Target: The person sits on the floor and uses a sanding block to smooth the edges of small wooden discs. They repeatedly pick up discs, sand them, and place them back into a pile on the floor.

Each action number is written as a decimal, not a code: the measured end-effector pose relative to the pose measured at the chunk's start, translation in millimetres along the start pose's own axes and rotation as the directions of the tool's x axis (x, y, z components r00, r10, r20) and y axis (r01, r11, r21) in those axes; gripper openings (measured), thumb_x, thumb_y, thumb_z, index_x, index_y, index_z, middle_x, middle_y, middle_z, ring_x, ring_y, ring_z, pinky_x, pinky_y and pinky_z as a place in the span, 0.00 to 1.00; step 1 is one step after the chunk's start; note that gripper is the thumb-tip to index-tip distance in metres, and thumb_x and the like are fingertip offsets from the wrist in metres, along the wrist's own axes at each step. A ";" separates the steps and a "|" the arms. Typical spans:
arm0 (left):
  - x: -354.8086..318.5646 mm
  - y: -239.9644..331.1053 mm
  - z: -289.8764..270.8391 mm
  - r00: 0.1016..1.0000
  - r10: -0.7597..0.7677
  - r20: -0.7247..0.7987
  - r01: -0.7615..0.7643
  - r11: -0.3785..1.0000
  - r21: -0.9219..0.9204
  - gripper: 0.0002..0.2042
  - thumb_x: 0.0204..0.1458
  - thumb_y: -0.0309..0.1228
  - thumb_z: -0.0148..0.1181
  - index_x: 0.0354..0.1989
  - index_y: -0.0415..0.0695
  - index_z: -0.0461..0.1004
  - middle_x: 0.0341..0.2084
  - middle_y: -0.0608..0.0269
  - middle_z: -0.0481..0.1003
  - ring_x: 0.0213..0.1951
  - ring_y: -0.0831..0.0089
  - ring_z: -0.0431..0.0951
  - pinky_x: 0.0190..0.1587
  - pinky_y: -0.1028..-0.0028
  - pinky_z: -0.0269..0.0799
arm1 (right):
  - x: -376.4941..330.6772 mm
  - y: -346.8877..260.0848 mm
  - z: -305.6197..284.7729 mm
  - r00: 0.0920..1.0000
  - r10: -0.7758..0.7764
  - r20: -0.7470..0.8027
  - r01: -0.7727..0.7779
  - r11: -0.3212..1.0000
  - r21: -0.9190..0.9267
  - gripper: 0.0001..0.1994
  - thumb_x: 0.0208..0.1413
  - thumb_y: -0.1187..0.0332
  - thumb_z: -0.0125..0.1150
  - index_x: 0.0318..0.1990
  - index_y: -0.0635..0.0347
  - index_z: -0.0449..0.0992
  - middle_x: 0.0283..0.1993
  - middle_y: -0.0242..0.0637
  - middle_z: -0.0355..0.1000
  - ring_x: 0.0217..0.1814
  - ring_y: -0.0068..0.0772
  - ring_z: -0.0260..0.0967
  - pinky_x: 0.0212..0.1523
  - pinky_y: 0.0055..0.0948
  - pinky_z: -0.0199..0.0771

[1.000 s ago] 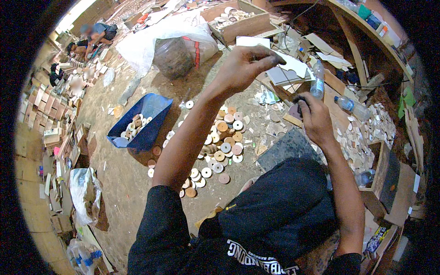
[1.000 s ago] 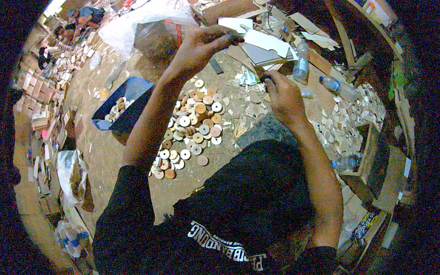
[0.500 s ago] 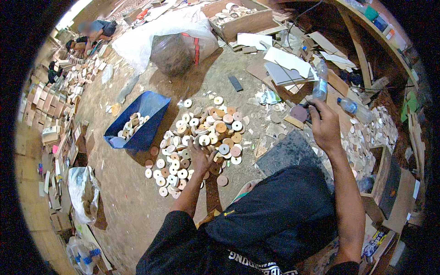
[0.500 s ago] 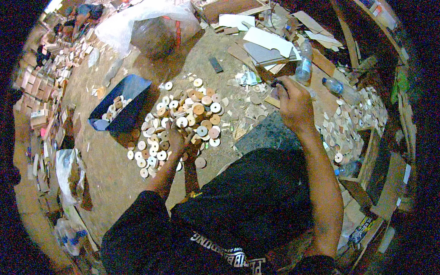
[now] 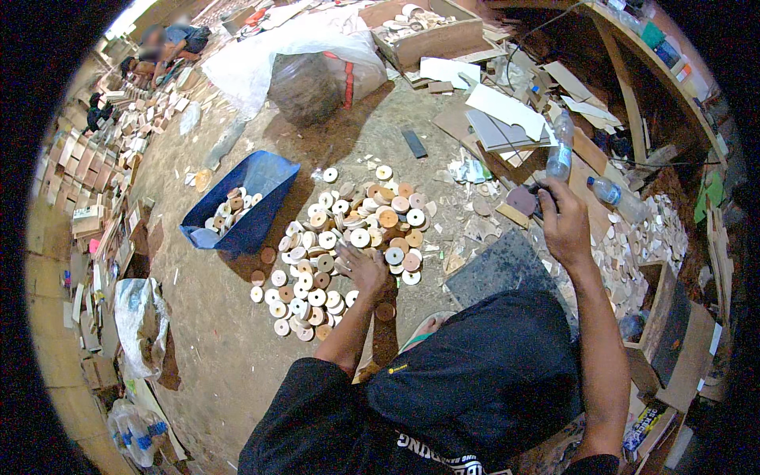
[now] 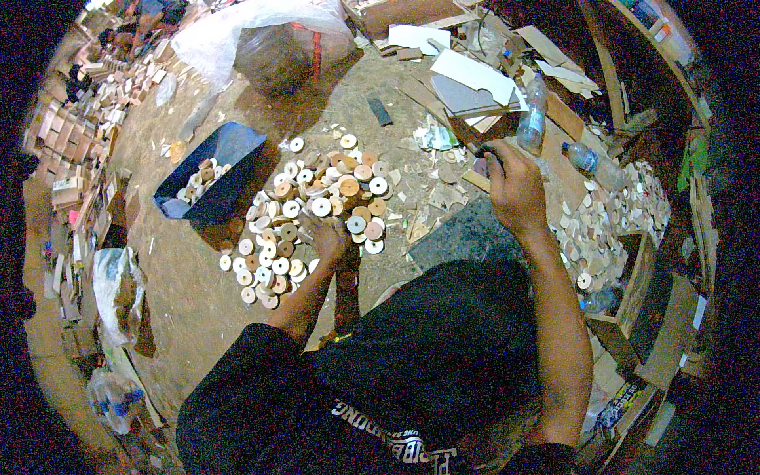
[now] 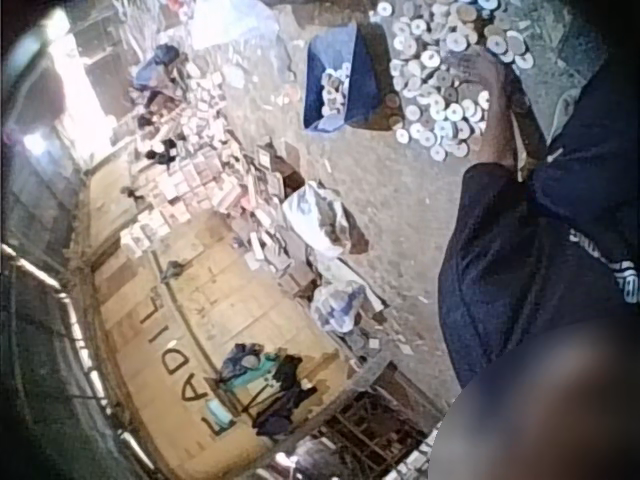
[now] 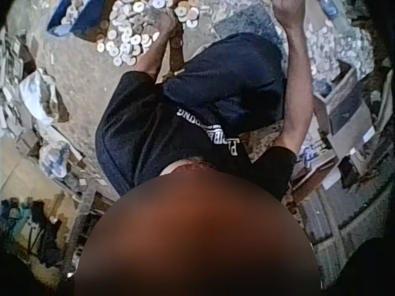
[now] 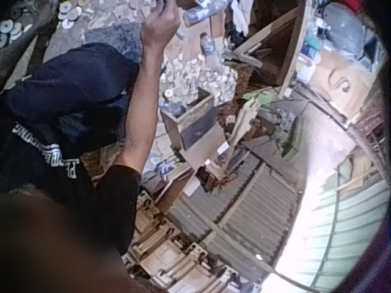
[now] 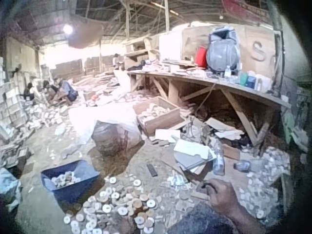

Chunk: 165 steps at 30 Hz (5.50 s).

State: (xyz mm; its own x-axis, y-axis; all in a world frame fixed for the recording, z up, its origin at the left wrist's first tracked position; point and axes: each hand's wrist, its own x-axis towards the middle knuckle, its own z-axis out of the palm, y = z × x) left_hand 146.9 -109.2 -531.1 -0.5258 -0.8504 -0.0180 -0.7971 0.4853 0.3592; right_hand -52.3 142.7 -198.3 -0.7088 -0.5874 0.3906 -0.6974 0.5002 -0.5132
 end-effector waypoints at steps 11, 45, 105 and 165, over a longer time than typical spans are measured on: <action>16.6 10.5 -29.4 0.947 0.313 0.076 -0.320 0.940 0.117 0.36 0.50 0.46 0.58 0.62 0.36 0.53 0.61 0.36 0.53 0.63 0.44 0.53 0.60 0.45 0.48 | -0.4 -6.5 2.6 1.000 -0.002 0.012 0.001 0.999 0.042 0.07 0.56 0.72 0.51 0.38 0.66 0.73 0.33 0.49 0.73 0.36 0.50 0.72 0.38 0.40 0.69; 51.3 -16.1 -23.4 0.860 0.470 0.200 -0.492 0.868 0.075 0.16 0.46 0.33 0.60 0.44 0.44 0.71 0.42 0.41 0.66 0.39 0.45 0.74 0.39 0.54 0.73 | -1.5 -6.3 -0.1 0.997 0.031 0.069 -0.032 0.999 0.005 0.08 0.57 0.72 0.51 0.39 0.68 0.73 0.35 0.50 0.73 0.36 0.47 0.73 0.38 0.38 0.69; 1.9 -0.3 -18.0 0.634 0.621 0.460 -0.703 0.711 0.008 0.09 0.43 0.30 0.58 0.34 0.43 0.78 0.34 0.43 0.71 0.33 0.47 0.77 0.34 0.56 0.75 | -4.0 -2.6 -7.4 0.997 -0.027 0.076 0.025 0.999 0.023 0.10 0.56 0.70 0.51 0.42 0.66 0.73 0.37 0.50 0.74 0.40 0.52 0.71 0.42 0.42 0.69; 83.9 92.3 -217.6 0.682 0.668 0.298 0.432 -0.039 -0.901 0.21 0.43 0.22 0.67 0.47 0.34 0.70 0.36 0.49 0.75 0.35 0.60 0.80 0.37 0.63 0.82 | -2.0 -11.1 58.9 0.737 -0.056 0.674 -0.014 0.995 0.098 0.22 0.47 0.80 0.53 0.53 0.58 0.73 0.41 0.54 0.74 0.40 0.48 0.75 0.44 0.35 0.71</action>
State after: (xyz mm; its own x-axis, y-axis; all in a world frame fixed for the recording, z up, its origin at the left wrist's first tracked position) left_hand 93.9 -179.9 -296.4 -0.9796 -0.1949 -0.0499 0.0715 -0.5690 0.8192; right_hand -36.9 100.8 -238.4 -0.4112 -0.8897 -0.1984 -0.6737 0.4432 -0.5913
